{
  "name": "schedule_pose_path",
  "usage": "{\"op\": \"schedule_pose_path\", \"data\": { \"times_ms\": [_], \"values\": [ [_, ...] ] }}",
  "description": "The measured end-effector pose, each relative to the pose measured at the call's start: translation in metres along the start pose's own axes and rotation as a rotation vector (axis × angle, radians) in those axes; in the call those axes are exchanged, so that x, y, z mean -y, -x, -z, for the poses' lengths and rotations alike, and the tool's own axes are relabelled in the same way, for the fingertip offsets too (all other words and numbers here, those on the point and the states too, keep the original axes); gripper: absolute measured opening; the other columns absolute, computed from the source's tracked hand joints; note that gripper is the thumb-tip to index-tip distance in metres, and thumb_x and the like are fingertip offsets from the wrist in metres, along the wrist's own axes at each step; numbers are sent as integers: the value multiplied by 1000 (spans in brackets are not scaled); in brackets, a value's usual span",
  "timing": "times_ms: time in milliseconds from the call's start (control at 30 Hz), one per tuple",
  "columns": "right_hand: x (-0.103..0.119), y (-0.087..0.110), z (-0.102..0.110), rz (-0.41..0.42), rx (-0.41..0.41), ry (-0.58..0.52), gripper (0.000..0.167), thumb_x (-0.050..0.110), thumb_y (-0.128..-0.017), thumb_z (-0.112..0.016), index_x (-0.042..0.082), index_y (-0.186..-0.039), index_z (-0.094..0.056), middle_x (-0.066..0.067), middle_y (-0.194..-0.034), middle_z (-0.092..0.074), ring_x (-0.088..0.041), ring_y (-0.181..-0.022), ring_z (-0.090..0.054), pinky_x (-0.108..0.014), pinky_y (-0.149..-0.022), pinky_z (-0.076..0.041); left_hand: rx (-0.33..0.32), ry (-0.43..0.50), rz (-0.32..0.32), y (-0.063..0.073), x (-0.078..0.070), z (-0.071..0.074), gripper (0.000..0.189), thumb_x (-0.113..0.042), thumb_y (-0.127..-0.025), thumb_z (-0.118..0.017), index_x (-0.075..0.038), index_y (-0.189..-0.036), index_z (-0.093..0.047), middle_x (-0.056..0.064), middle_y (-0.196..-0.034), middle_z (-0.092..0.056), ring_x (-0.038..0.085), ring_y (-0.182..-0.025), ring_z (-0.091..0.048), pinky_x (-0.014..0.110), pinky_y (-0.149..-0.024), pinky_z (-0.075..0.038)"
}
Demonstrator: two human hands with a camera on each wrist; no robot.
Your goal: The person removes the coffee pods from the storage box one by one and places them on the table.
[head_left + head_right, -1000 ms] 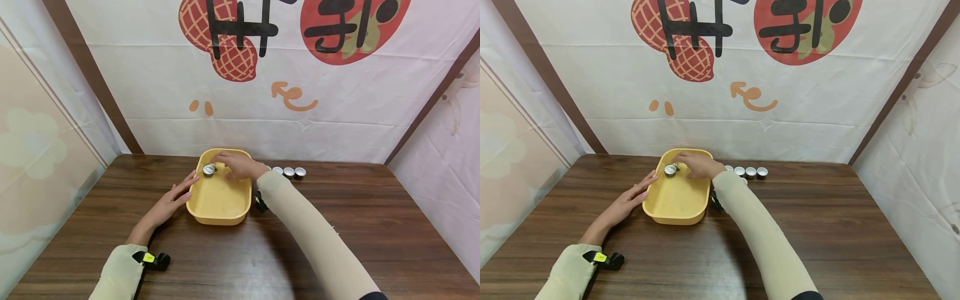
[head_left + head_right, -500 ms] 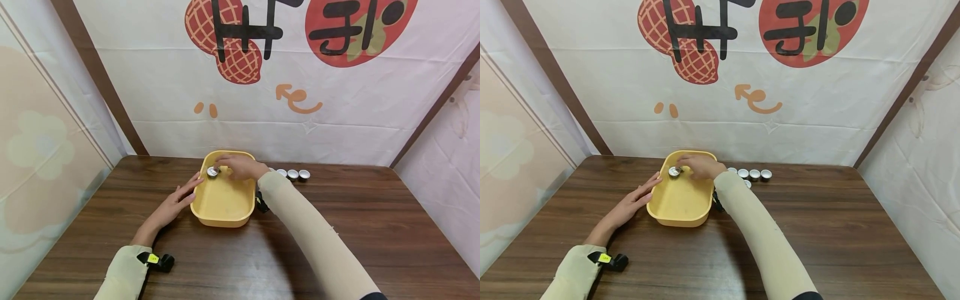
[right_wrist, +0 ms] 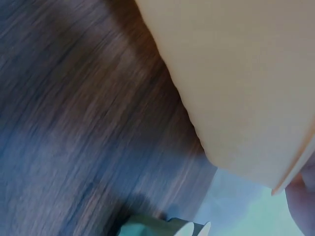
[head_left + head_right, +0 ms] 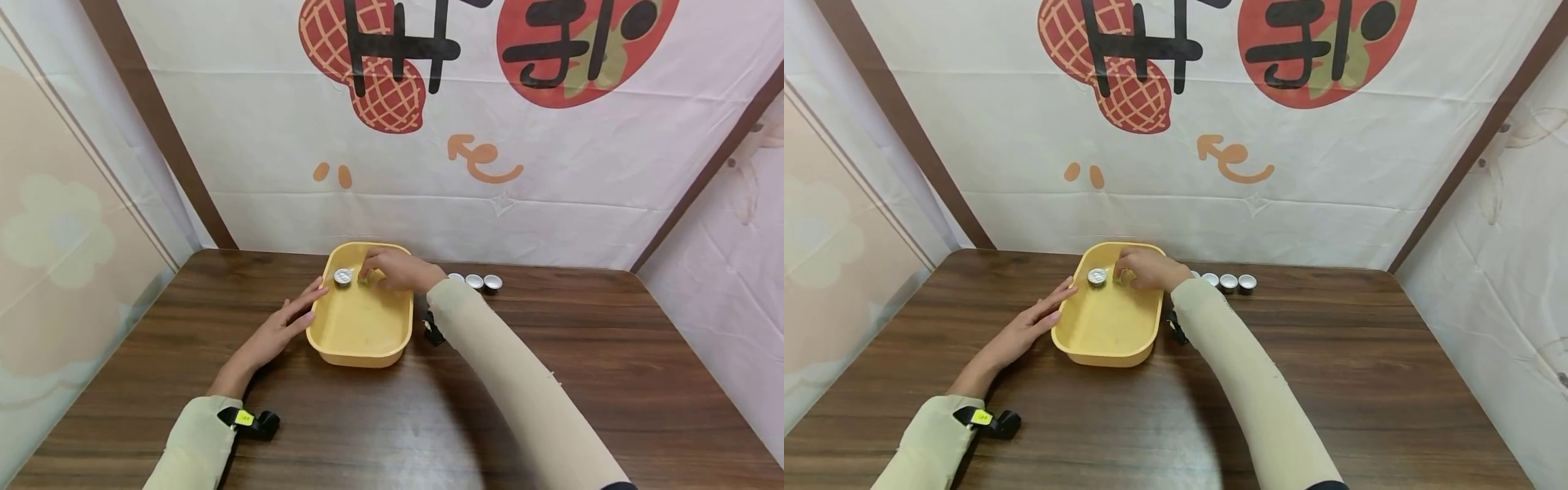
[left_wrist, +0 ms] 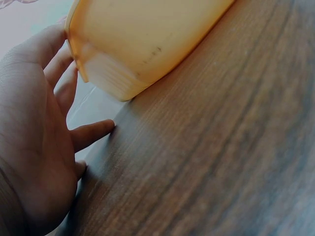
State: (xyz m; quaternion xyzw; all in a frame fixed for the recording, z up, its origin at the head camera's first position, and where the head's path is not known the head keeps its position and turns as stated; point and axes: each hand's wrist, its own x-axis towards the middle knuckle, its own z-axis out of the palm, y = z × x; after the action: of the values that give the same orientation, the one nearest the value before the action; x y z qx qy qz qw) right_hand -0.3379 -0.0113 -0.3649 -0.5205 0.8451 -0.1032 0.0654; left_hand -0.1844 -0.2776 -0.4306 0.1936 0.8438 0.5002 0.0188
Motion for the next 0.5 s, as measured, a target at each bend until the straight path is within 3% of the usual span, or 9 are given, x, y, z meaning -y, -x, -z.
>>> {"op": "schedule_pose_path", "data": {
  "times_ms": [133, 300, 500],
  "values": [
    [0, 2, 2, 23, -3, 6, 32, -5, -88, -74, 7, -118, -78, -11, -124, -67, -24, -116, -64, -34, -106, -51, 7, -5, -2, -1, -1, 2, 50, -17, -112, -48, -12, -161, -42, 5, -177, -16, 43, -162, -8, 79, -118, 12],
    [1, 3, 4, 72, 9, 25, 30, -7, -89, -72, 6, -115, -79, -14, -130, -68, -26, -123, -63, -36, -109, -50, 8, -8, 0, -1, -2, 2, 51, -16, -111, -49, -14, -161, -43, 5, -177, -16, 42, -162, -9, 79, -119, 11],
    [4, 4, 6, 59, 51, -23, 33, -9, -90, -68, 5, -118, -78, -15, -137, -66, -24, -106, -67, -28, -89, -56, 10, -9, -4, -1, -3, 2, 51, -16, -111, -49, -11, -161, -42, 6, -177, -16, 43, -162, -8, 79, -119, 11]
  ]
}}
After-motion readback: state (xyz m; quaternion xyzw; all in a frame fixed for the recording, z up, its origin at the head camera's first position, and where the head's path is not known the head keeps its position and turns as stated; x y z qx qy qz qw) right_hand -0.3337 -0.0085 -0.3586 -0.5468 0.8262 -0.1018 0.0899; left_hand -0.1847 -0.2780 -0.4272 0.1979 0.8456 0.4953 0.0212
